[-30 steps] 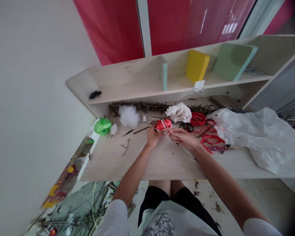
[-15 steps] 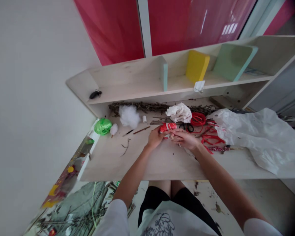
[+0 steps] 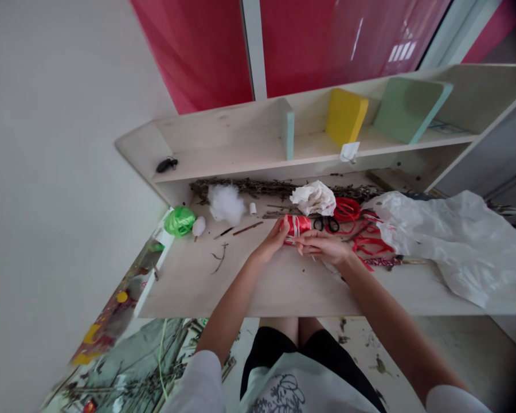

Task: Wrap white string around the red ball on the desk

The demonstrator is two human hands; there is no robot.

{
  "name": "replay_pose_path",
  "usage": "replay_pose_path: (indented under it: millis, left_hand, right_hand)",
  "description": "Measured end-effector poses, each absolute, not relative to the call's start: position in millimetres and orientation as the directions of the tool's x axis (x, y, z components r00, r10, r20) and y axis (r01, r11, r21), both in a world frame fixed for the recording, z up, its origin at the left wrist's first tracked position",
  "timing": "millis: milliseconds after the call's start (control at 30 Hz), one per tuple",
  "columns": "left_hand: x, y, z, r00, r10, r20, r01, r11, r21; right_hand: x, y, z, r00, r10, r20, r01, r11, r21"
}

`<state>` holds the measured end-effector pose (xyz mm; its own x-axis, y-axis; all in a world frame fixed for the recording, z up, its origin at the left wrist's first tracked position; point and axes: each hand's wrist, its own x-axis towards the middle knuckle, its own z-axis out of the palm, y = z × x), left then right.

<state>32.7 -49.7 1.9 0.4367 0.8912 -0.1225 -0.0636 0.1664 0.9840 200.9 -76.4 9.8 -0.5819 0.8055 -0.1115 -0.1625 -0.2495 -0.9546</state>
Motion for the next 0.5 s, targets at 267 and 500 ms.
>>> replay_pose_path:
  millis: [267,500]
  left_hand:
    - [36.0,-45.0,0.3,0.375,0.927,-0.019,-0.121,0.070,0.990]
    - [36.8,-50.0,9.6,0.265,0.957,-0.118,-0.200,0.174,0.964]
  right_hand:
    - [199.7,-77.2,11.0,-0.621,0.775,-0.121,-0.124,-0.250,-0.960]
    - [199.9,-75.0,9.3,-0.587,0.800,-0.127,-0.101,-0.228,-0.968]
